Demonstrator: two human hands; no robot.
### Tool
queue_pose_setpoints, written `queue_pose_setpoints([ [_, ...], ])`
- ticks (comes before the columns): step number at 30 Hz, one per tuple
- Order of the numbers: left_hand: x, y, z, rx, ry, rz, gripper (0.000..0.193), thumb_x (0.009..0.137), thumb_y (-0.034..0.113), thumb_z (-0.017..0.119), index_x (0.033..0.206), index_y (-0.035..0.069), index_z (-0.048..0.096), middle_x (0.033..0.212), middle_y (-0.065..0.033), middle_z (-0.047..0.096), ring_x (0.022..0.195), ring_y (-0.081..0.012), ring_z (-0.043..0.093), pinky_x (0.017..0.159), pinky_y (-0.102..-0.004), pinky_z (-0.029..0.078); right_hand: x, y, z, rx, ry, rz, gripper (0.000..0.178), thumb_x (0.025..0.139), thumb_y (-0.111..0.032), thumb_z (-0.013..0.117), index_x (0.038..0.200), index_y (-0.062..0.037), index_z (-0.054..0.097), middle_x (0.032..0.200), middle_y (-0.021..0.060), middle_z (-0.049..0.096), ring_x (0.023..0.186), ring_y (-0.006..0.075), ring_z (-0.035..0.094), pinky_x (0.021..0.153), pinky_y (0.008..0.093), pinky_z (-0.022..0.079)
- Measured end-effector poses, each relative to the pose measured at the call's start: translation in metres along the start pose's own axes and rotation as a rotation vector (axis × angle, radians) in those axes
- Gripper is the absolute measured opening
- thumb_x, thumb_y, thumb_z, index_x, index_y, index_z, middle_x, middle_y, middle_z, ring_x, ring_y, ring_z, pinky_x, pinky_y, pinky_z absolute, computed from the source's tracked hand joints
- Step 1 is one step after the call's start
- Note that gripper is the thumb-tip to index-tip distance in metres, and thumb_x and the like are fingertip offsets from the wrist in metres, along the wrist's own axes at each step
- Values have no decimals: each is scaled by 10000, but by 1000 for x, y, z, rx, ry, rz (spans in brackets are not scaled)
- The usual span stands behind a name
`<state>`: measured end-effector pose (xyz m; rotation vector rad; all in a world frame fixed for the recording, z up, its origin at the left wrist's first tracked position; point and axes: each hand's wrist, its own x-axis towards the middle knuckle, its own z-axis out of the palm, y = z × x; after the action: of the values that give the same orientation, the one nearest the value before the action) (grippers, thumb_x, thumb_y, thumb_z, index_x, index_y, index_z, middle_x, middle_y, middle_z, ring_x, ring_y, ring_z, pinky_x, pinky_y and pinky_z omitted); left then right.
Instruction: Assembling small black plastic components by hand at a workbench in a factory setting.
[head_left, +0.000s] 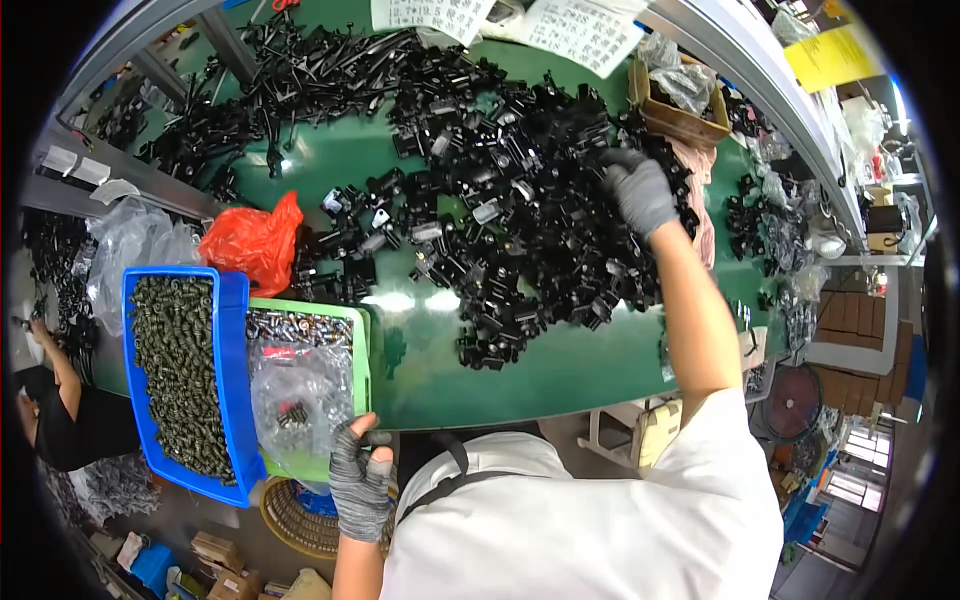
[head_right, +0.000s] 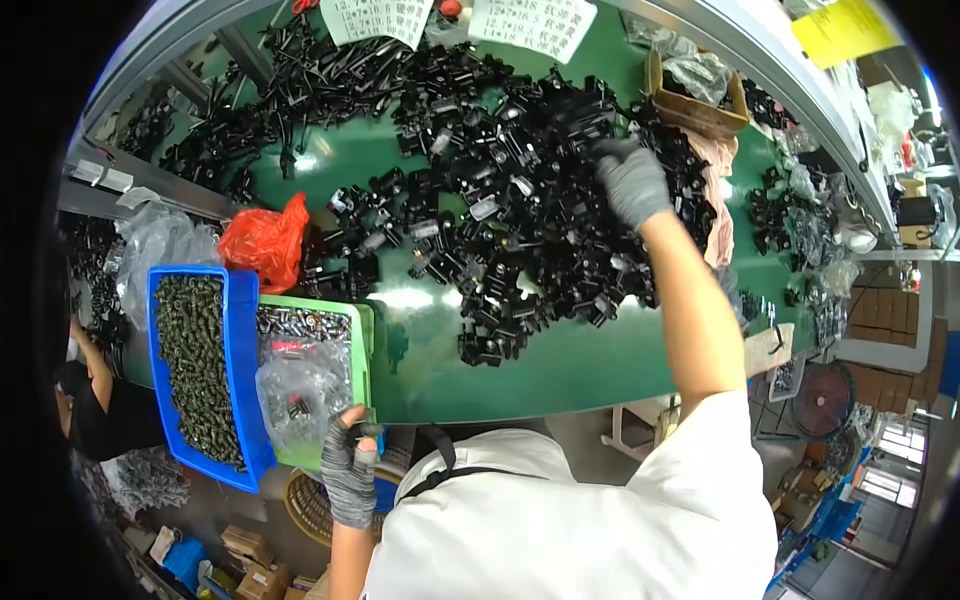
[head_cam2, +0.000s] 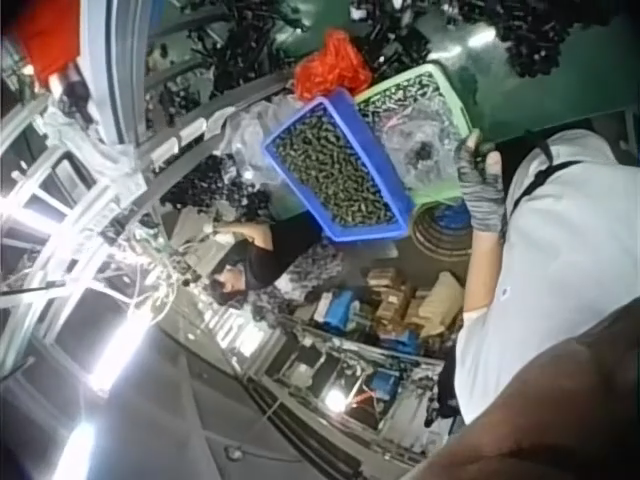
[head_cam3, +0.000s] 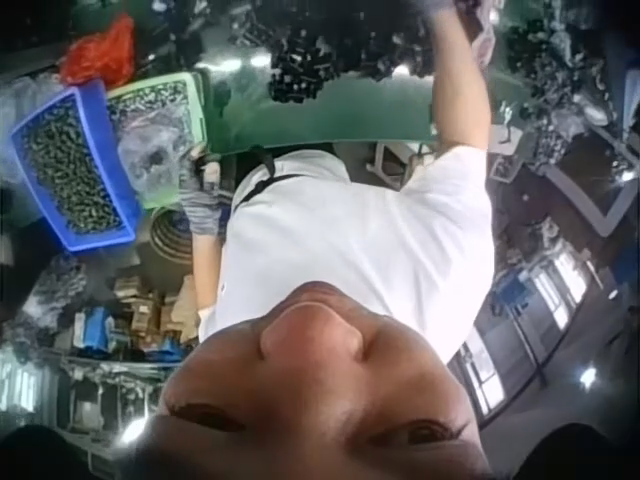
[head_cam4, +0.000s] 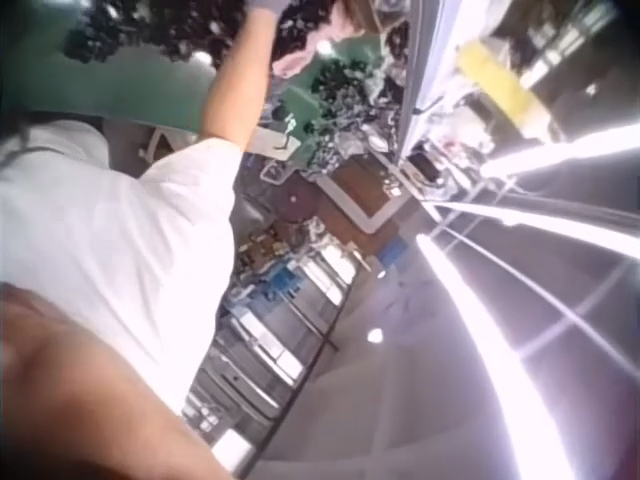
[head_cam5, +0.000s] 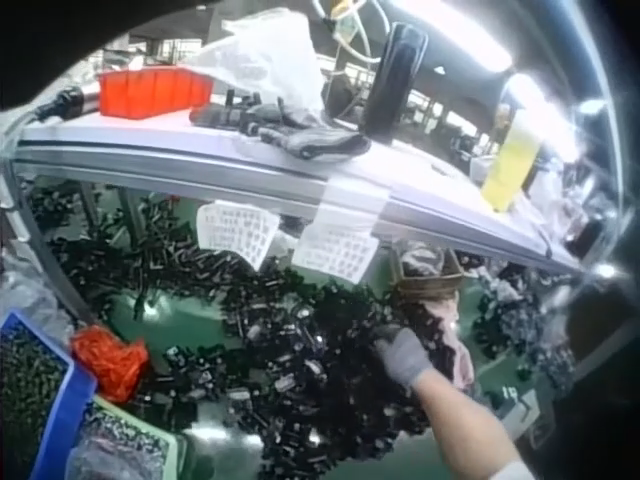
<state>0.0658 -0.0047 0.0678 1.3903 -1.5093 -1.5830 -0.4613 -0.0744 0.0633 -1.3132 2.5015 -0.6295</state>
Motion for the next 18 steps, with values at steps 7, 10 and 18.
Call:
queue_pose_setpoints([
  [7, 20, -23, 16, -41, 19, -57, 489, 931, 343, 731, 1275, 22, 599, 1011, -49, 619, 857, -158, 593, 818, -294, 494, 222, 241, -42, -970, 182, 146, 367, 974, -281, 455, 1103, -61, 718, 1158, 251, 684, 1055, 376, 671, 934, 482, 514],
  [10, 2, 4, 12, 216, 136, -204, 477, 949, 346, 703, 1288, 27, 593, 1093, -72, 648, 964, -195, 612, 893, -316, 484, 186, 77, 66, -899, -55, -25, 394, 987, -257, 429, 1243, -88, 677, 1233, 214, 672, 1095, 347, 669, 938, 478, 512],
  [18, 21, 0, 29, 23, 107, -199, 372, 928, 165, 712, 1255, 17, 612, 998, -86, 608, 891, -195, 625, 829, -319, 506, 75, -156, 174, 23, -305, -711, 331, 929, -192, 647, 1236, -69, 660, 1251, 157, 657, 1227, 313, 581, 1082, 401, 439],
])
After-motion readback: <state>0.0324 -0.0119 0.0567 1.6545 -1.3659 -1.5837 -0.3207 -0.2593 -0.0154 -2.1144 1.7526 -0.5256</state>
